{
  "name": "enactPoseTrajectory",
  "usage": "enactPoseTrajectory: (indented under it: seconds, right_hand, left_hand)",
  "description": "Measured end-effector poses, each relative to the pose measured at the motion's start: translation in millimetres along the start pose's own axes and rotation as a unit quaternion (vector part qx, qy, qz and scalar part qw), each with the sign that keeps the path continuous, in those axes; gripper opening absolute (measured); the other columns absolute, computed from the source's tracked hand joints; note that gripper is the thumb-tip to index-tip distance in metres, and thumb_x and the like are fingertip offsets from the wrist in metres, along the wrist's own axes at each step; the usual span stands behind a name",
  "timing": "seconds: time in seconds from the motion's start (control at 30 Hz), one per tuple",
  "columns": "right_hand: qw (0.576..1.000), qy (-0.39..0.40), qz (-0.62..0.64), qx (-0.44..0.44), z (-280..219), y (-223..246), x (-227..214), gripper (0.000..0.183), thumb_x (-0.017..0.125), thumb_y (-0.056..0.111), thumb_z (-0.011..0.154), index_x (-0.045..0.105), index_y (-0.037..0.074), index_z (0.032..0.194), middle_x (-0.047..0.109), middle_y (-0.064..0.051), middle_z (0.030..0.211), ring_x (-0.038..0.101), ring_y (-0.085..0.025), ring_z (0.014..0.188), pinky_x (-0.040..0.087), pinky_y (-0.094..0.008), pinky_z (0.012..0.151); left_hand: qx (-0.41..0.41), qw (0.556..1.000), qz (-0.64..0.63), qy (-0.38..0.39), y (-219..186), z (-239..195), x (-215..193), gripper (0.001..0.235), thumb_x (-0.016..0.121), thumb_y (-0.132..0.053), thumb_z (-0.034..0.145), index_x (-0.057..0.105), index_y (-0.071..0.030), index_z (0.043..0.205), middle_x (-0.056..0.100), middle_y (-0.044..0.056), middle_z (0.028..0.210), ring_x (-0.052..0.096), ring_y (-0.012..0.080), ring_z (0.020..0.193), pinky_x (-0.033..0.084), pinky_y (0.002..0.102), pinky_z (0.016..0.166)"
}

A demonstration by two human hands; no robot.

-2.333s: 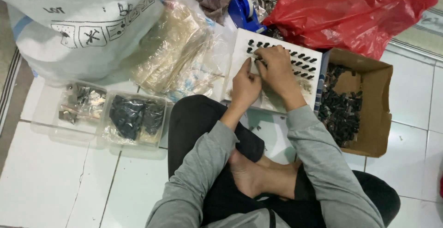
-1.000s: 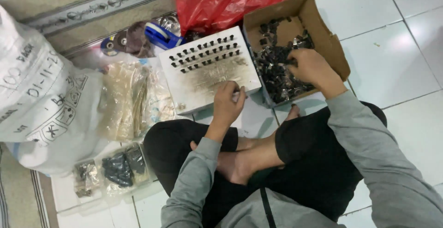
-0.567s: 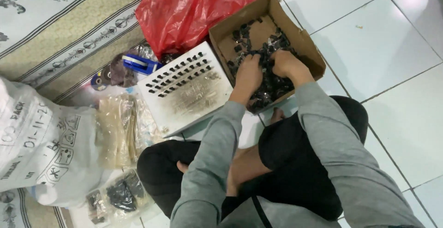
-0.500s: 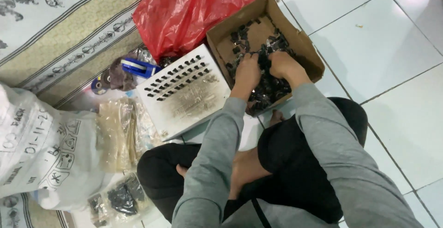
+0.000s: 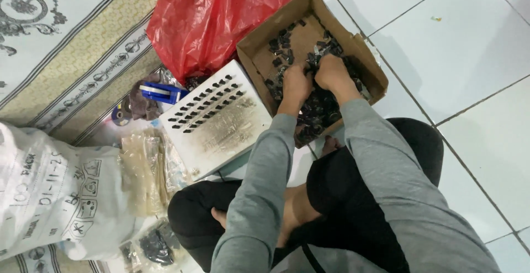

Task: The person sits on the floor and repeatedly picks small black plastic parts from a cardboard box, places them onto a white tray, and then returns them to the box. The cycle of picking, placing, and returning continues throughout the clip.

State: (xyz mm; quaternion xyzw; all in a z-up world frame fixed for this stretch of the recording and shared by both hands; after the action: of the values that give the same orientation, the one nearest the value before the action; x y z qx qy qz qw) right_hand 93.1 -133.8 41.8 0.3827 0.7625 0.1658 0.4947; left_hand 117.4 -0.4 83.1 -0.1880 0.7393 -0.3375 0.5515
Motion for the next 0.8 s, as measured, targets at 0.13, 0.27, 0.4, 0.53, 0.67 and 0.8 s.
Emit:
enactPoseTrajectory:
  seconds: [0.13, 0.27, 0.4, 0.53, 0.67, 0.8]
  right_hand:
    - [0.995, -0.05, 0.087, -0.023, -15, 18, -26, 0.032, 0.058, 0.015, 0.099, 0.072, -0.009, 0.115, 0.069, -0.036, 0.108, 0.071, -0.047, 0.097, 0.062, -0.05, 0.068]
    - [0.988, -0.056, 0.143, -0.006, -39, 39, -47, 0.028, 0.068, 0.02, 0.096, 0.075, 0.001, 0.115, 0.07, -0.028, 0.115, 0.068, -0.041, 0.11, 0.06, -0.049, 0.08]
    - [0.983, -0.075, 0.169, -0.006, -50, 48, -55, 0.025, 0.068, 0.019, 0.093, 0.075, 0.004, 0.112, 0.072, -0.021, 0.108, 0.069, -0.035, 0.106, 0.06, -0.046, 0.08]
    - [0.984, -0.083, 0.16, -0.003, -51, 49, -55, 0.023, 0.07, 0.019, 0.091, 0.076, 0.005, 0.109, 0.073, -0.02, 0.106, 0.07, -0.034, 0.103, 0.061, -0.046, 0.077]
    - [0.992, -0.061, 0.106, 0.011, -38, 30, -33, 0.026, 0.064, 0.017, 0.09, 0.077, 0.003, 0.107, 0.074, -0.024, 0.103, 0.071, -0.039, 0.096, 0.061, -0.048, 0.071]
    - [0.994, -0.036, 0.096, 0.05, -55, 38, -40, 0.03, 0.06, 0.016, 0.09, 0.078, 0.001, 0.11, 0.074, -0.026, 0.107, 0.072, -0.039, 0.096, 0.06, -0.048, 0.068]
  left_hand:
    - [-0.061, 0.984, -0.164, -0.008, 9, -8, -4, 0.019, 0.069, -0.021, 0.095, 0.074, -0.008, 0.108, 0.076, 0.016, 0.097, 0.075, 0.0294, 0.089, 0.064, 0.038, 0.068]
    - [-0.129, 0.947, -0.293, -0.027, 3, -22, -9, 0.028, 0.071, -0.018, 0.094, 0.072, -0.001, 0.115, 0.075, 0.023, 0.101, 0.074, 0.031, 0.093, 0.063, 0.042, 0.073]
    - [-0.156, 0.934, -0.318, -0.038, 1, -27, -12, 0.029, 0.071, -0.021, 0.094, 0.073, -0.001, 0.115, 0.075, 0.024, 0.101, 0.074, 0.0307, 0.093, 0.063, 0.041, 0.074]
    - [-0.139, 0.948, -0.282, -0.052, 4, -30, -16, 0.024, 0.072, -0.02, 0.091, 0.078, -0.003, 0.108, 0.075, 0.02, 0.092, 0.075, 0.0261, 0.083, 0.063, 0.038, 0.065]
    - [-0.155, 0.965, -0.205, -0.043, 10, -37, -7, 0.018, 0.067, -0.016, 0.09, 0.081, -0.007, 0.098, 0.076, 0.02, 0.088, 0.074, 0.0301, 0.084, 0.062, 0.039, 0.065]
    - [-0.178, 0.967, -0.18, -0.028, 12, -37, 1, 0.027, 0.059, -0.009, 0.09, 0.077, 0.001, 0.107, 0.075, 0.024, 0.089, 0.075, 0.0283, 0.072, 0.063, 0.036, 0.052]
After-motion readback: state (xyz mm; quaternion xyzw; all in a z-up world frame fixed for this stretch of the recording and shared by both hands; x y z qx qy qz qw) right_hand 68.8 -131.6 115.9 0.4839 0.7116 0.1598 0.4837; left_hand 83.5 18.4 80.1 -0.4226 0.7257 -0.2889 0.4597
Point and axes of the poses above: each hand's wrist, its own z-axis towards the middle knuckle, its own x-axis out of the palm, y = z × x, the point moved 10 cm from there along z, towards the middle knuckle
